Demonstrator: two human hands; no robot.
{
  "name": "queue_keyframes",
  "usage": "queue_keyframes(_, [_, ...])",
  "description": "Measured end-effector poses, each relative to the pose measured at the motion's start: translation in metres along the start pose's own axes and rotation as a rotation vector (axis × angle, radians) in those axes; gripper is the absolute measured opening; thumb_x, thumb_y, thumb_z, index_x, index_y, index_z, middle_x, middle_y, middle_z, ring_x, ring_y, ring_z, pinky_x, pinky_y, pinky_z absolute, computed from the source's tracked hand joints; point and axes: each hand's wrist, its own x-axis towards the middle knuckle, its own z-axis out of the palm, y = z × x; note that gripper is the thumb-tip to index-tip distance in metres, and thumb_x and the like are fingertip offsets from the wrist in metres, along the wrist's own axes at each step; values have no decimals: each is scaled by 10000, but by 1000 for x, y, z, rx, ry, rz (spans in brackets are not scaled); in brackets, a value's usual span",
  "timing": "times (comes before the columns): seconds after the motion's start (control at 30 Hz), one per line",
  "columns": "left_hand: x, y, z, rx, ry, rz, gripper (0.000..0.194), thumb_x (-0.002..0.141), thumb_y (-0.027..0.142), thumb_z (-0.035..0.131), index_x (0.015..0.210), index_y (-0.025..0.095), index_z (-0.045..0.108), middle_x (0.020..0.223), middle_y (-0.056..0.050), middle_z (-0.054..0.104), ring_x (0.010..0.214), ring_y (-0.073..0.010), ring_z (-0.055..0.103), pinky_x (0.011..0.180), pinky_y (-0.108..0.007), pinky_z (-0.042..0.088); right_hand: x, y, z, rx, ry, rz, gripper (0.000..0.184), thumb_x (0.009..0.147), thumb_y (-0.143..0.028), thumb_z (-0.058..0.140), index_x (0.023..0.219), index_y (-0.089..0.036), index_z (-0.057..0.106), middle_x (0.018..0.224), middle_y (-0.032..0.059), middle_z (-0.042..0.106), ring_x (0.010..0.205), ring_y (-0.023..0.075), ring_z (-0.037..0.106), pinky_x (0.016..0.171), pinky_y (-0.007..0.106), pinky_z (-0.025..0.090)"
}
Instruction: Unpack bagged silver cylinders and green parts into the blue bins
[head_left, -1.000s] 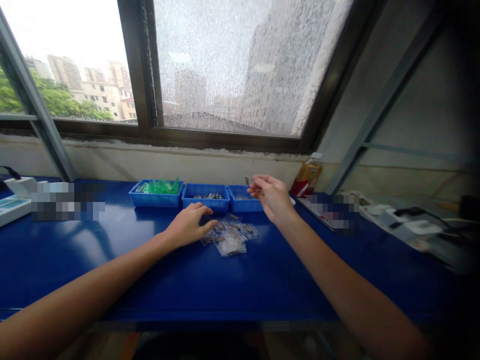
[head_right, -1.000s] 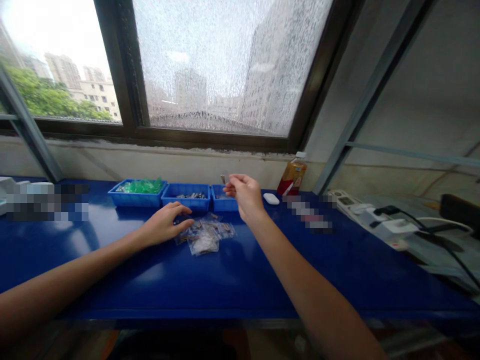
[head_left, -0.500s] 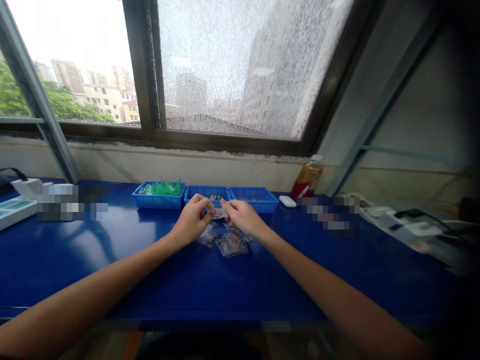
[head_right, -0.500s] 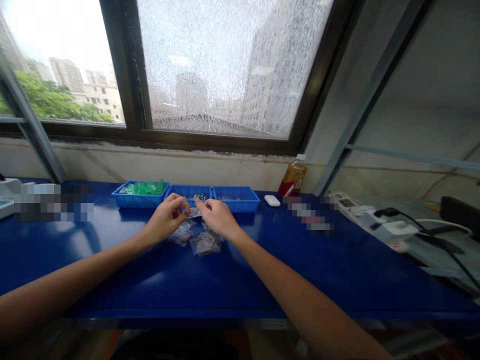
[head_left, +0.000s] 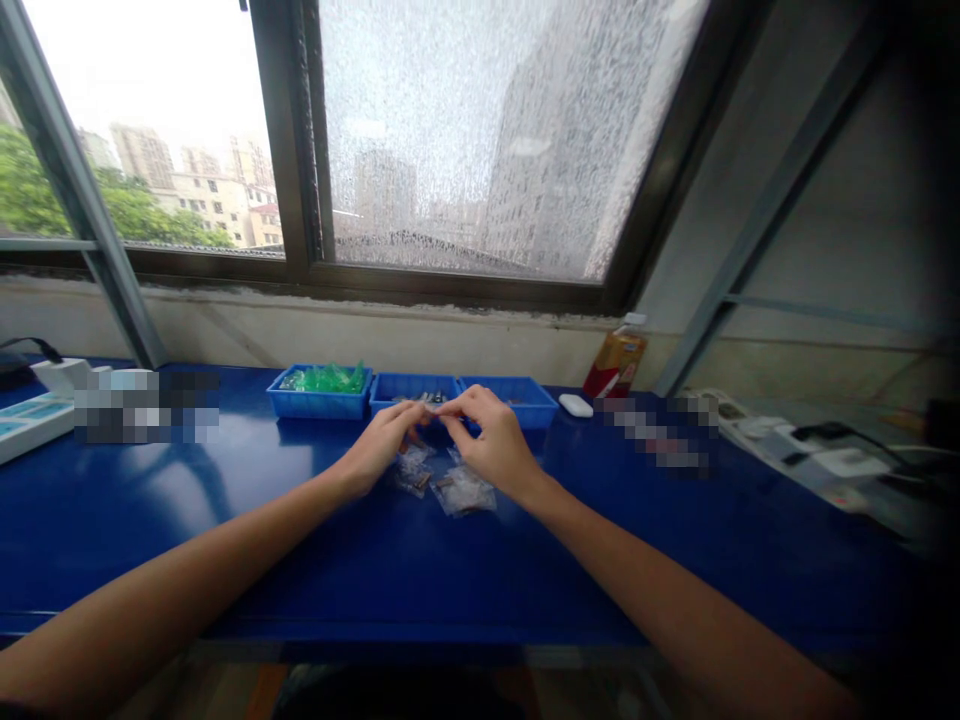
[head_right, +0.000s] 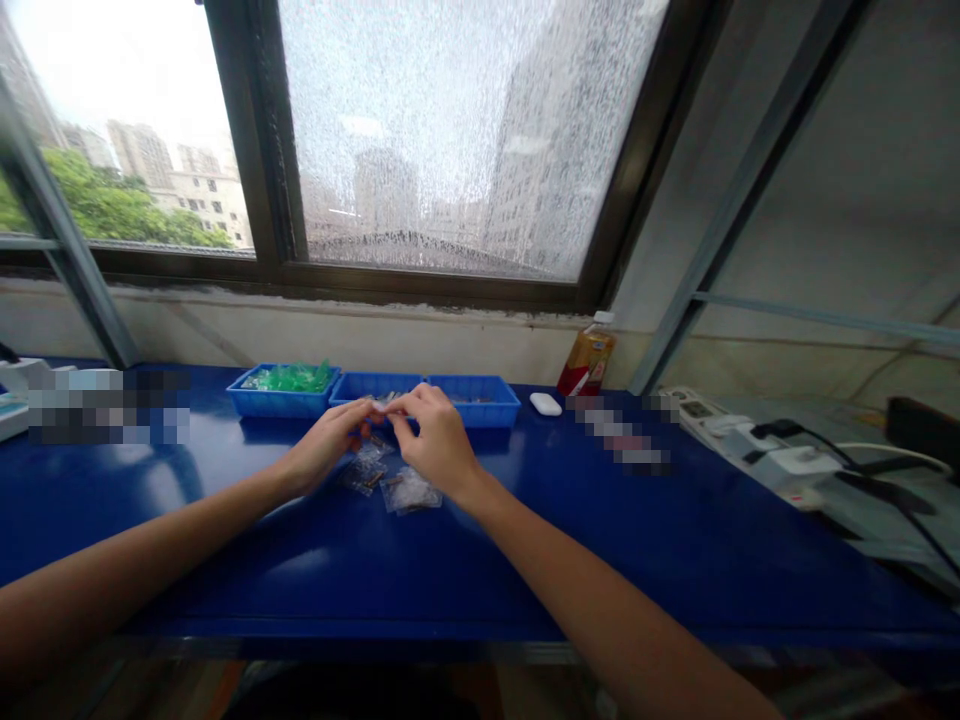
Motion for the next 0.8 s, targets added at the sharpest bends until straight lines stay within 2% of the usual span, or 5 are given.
queue_keyframes(0.17, [-1,4,2,-123,34,-63,217,770,361,549,787,146,531,652,27,480,554,-83,420,490,-193,299,-4,-4,3,-59,-96,-21,147,765,-153,539,821,-187,671,787,50,571,817,174,499,773,323,399])
queue_keyframes(0.37, [-2,5,-3,202,107,218,54,766,199,536,803,160,540,782,0,505,674,-104,471,569,-201,371,3,7,5,421,-183,544,354,821,-403,436,728,-136,648,659,39,588,647,144,533,584,267,382])
queue_keyframes(0.47, [-3,5,-2,391,71,328,124,782,148,480,815,170,598,869,-37,492,769,-136,496,565,-208,394,4,9,7,631,-188,672,285,760,-400,512,730,-134,610,595,7,555,541,103,504,480,217,335])
queue_keyframes(0.6, [-3,4,-2,505,48,348,229,765,112,454,919,181,609,960,-61,462,796,-142,516,581,-221,430,6,11,2,518,-110,599,145,695,-295,568,707,-151,570,581,-8,545,478,88,469,446,207,341])
queue_keyframes(0.8, [1,-5,-14,841,21,108,176,790,316,505,893,214,605,668,-7,581,615,-161,539,587,-262,394,18,39,-35,-158,354,305,156,759,-291,500,781,-164,588,619,24,579,533,129,510,516,240,380])
